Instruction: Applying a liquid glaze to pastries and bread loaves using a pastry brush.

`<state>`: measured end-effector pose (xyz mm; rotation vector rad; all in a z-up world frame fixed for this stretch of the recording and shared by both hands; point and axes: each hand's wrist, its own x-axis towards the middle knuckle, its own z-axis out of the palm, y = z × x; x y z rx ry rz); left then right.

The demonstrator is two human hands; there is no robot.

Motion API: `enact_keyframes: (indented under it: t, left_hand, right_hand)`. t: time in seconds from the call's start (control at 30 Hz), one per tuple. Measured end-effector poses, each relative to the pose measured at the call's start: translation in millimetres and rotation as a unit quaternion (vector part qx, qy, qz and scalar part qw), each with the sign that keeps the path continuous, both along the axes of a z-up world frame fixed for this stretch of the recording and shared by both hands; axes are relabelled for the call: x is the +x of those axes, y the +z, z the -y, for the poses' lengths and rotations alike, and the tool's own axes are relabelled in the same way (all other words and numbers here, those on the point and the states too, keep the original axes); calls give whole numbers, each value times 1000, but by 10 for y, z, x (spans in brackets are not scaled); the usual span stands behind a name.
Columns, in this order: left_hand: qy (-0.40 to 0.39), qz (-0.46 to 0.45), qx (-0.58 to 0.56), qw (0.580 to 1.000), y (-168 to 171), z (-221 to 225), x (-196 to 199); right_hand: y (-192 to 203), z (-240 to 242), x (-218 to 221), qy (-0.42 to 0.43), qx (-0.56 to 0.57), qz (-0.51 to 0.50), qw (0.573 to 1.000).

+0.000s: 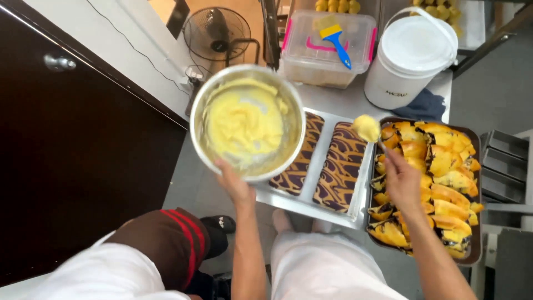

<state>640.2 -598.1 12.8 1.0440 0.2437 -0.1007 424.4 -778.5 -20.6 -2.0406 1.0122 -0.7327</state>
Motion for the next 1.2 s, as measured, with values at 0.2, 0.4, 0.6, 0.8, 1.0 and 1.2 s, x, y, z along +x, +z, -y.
enact_keyframes:
  t: [0.2,0.4,0.6,0.8,1.0,1.2]
  left_hand:
    - [30,-33,93,995,250,-227,-469]
    - [24,-37,125,991,156,-331,-640]
    - [-25,-29,106,994,402,-470,-683]
    - [-68,-35,95,992,434,-907,-733]
    - [-110,-4,79,991,325,-1218,-796]
    - [-129,-4,81,988,379,-1310,-880]
  right_hand:
    - [-584,309,4,17,-63,-181,981]
    - [-1099,299,-195,28,-169,-161,972]
    - [-1062,-29,-283,28,-262,-201,944]
    - [-1407,-581,-465,-14,-291,-217,932]
    - [-1510,-1153,-638,-10,-279,-192,941]
    - [-1362,-1477,-642,-36,-284,-166,944]
